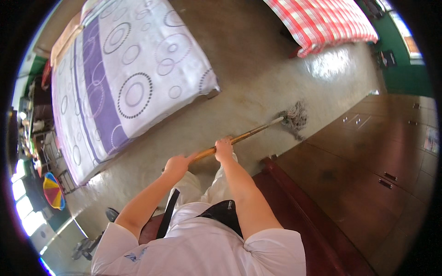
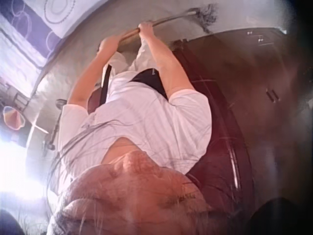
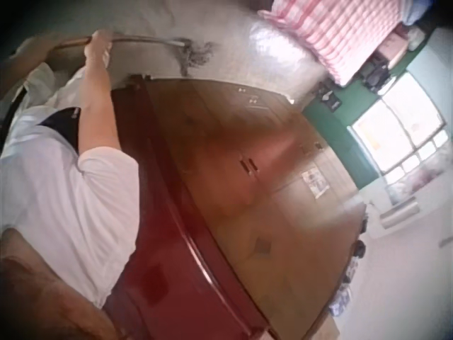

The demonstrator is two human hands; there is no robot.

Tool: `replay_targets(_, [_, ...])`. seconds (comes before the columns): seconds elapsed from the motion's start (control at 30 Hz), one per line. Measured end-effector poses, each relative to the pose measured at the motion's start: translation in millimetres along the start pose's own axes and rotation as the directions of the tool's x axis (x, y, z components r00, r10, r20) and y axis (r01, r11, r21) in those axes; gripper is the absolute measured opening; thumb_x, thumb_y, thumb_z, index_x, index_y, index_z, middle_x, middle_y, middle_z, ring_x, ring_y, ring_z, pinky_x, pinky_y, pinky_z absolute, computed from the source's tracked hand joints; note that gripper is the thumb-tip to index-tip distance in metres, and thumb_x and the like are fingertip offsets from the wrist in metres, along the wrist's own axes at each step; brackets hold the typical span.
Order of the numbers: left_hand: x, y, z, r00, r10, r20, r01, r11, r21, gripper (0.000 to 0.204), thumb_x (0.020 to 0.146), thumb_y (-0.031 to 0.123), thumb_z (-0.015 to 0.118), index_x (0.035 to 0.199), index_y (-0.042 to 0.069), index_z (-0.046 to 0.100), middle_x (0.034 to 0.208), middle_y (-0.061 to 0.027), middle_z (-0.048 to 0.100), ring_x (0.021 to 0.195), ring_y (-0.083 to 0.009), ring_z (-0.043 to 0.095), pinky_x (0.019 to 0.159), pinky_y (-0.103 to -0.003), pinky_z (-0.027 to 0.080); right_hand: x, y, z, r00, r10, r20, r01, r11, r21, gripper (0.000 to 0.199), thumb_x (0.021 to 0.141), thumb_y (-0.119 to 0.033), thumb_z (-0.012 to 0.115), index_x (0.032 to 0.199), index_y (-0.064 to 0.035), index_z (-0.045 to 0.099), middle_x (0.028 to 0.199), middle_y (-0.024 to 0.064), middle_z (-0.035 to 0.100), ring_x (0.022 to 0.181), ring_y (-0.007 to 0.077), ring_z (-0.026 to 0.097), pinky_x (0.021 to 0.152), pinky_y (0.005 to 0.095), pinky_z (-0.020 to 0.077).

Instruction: The person mops the floor of a sunroom and a bedroom using a traditional string mop. They move the mop back and forth across the concrete and tiled surfaces, navigating around furniture and potted plants.

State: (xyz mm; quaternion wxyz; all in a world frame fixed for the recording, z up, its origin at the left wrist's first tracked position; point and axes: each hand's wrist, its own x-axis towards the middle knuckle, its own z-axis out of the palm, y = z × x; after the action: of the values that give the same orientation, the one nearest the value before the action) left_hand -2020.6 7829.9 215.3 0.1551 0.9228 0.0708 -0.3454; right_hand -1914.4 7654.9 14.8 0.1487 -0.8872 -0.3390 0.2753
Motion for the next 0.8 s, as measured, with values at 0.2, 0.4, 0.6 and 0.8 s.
replay_targets(0.2, [-145.3,-126.8,53.6,0.993,-0.107,-0.039,0.105,0.993,-0.055,0.064,0.079,0.007,0.054,0.137,0.025,0.033,0.083,-0.0116,0.062,0.073,-0.0255,0.064,0.061,-0.035,0.051,-15.7,-168.3,73.0,0.963,-0.238,0.124,0.242,0.97,-0.017,0.028,0.059,-0.018,0.077,0.082,-0.0111,0.061,0.087,0.0108,0.059,0.091,0.0312,0.056,0.082,0.0415,0.0439])
replay_targets(0.4, [-328.1,-245.6,111.0,0.956,-0.294,0.019,0.291,0.933,-0.213,0.062,0.075,0.015,0.059,0.133,0.029,0.039,0.079,-0.0143,0.062,0.073,-0.0308,0.062,0.063,-0.041,0.05,-59.8,-380.7,169.5,0.849,-0.326,0.415,0.389,0.918,-0.074,0.032,0.06,-0.025,0.078,0.085,-0.0121,0.062,0.092,0.0103,0.061,0.093,0.0297,0.057,0.085,0.0409,0.0428])
replay_targets(0.6, [-471.3,-296.6,107.5,0.911,-0.411,-0.013,0.399,0.891,-0.216,0.062,0.068,0.013,0.064,0.127,0.023,0.047,0.072,-0.0142,0.061,0.071,-0.031,0.061,0.064,-0.042,0.048,-112.4,-527.6,209.3,0.72,-0.585,0.374,0.533,0.811,0.241,0.03,0.064,-0.021,0.073,0.089,-0.0089,0.061,0.093,0.0116,0.061,0.095,0.029,0.057,0.088,0.0407,0.0415])
replay_targets(0.8, [-491.4,-306.0,122.1,0.888,-0.459,-0.025,0.448,0.876,-0.176,0.057,0.069,0.014,0.064,0.123,0.021,0.051,0.071,-0.0149,0.06,0.068,-0.0309,0.059,0.063,-0.042,0.047,-118.7,-563.9,220.8,0.676,-0.565,0.473,0.587,0.801,0.118,0.019,0.07,-0.011,0.06,0.088,-0.0073,0.063,0.098,0.0122,0.064,0.097,0.0286,0.059,0.084,0.0378,0.0474])
